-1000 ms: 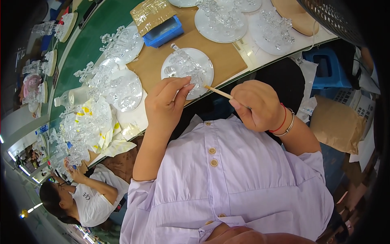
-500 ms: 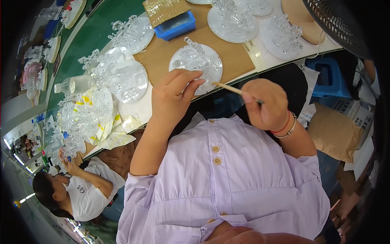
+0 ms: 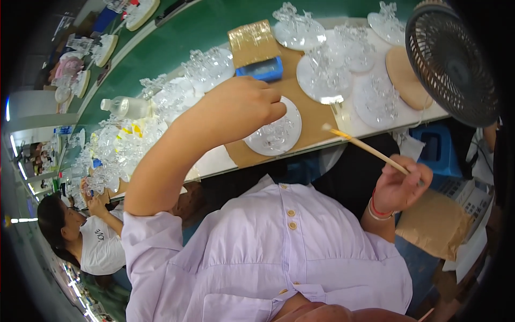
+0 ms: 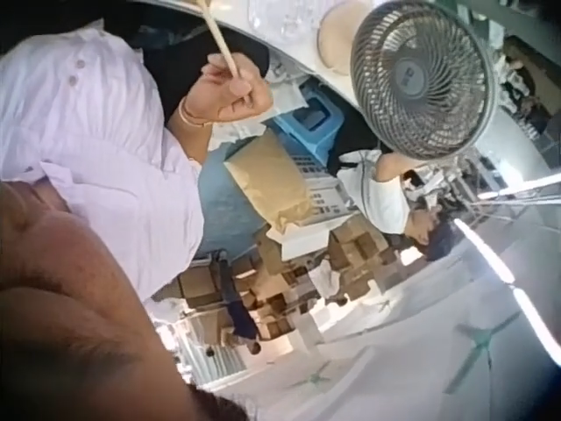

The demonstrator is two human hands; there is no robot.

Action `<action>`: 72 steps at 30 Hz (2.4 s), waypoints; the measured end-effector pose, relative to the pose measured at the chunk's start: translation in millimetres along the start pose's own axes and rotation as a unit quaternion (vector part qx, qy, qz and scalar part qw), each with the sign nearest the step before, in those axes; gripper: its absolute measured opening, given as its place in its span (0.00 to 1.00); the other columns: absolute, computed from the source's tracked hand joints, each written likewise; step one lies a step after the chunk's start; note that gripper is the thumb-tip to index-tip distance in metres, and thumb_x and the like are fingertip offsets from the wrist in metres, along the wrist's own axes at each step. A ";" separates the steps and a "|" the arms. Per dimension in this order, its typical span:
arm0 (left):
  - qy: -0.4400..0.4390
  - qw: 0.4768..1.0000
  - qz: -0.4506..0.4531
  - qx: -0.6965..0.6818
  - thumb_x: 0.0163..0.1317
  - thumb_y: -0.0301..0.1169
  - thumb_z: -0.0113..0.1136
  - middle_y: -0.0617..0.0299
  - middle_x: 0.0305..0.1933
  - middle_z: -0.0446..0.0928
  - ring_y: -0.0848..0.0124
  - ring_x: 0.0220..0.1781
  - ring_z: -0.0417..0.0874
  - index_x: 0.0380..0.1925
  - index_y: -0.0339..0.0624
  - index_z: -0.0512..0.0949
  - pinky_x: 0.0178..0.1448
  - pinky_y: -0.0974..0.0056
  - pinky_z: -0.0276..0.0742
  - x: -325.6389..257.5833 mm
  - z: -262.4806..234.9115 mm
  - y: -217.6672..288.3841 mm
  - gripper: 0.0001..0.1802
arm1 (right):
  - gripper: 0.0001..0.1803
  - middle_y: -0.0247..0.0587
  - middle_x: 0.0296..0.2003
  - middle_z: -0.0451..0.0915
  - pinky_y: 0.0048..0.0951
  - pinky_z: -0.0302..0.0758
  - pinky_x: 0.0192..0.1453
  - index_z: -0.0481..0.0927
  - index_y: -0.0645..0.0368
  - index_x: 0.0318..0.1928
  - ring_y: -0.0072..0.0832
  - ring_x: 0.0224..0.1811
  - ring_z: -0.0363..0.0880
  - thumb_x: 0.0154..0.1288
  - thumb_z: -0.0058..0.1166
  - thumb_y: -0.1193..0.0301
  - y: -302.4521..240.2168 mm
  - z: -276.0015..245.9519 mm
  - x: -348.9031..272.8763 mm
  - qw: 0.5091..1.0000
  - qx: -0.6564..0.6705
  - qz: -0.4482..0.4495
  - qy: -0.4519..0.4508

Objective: Applying glue to decorative crystal components and assembling light fixtures on a production line.

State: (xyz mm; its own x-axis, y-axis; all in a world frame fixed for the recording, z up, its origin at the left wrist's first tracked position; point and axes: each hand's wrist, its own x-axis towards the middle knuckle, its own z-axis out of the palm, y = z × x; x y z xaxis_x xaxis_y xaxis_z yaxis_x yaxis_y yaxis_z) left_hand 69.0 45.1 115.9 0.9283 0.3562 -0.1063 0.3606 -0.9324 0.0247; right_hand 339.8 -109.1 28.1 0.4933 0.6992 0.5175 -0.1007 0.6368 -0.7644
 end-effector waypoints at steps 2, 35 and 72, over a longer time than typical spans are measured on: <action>0.056 0.998 0.012 0.017 0.51 0.26 0.56 0.60 0.32 0.79 0.61 0.38 0.81 0.33 0.41 0.80 0.42 0.60 0.76 -3.6 -24.9 -17.9 0.09 | 0.13 0.50 0.33 0.76 0.25 0.70 0.30 0.68 0.62 0.47 0.27 0.24 0.68 0.75 0.42 0.63 15.3 -23.2 -6.6 0.998 0.030 -0.039 0.039; -0.103 0.974 -0.005 0.203 0.53 0.23 0.56 0.57 0.43 0.76 0.60 0.44 0.80 0.37 0.42 0.75 0.49 0.59 0.77 -64.8 -1.3 -138.7 0.10 | 0.10 0.48 0.33 0.81 0.33 0.75 0.36 0.73 0.63 0.48 0.36 0.30 0.79 0.66 0.48 0.80 24.2 62.3 38.6 0.879 -0.277 -0.146 -0.361; 0.103 0.926 -0.307 -0.196 0.59 0.38 0.62 0.51 0.52 0.75 0.53 0.55 0.75 0.52 0.43 0.74 0.57 0.54 0.72 -27.6 2.6 -72.0 0.22 | 0.08 0.55 0.34 0.79 0.25 0.76 0.35 0.69 0.66 0.44 0.32 0.29 0.77 0.65 0.45 0.82 31.3 86.3 54.0 0.913 -0.229 -0.162 -0.295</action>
State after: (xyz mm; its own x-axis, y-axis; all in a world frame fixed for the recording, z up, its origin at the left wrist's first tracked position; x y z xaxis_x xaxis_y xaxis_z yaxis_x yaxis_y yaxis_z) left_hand 17.2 102.3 114.4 0.5203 0.8534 -0.0298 0.7938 -0.4705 0.3853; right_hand 288.7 -23.4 65.4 -0.1325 0.6384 0.7582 0.4070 0.7325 -0.5457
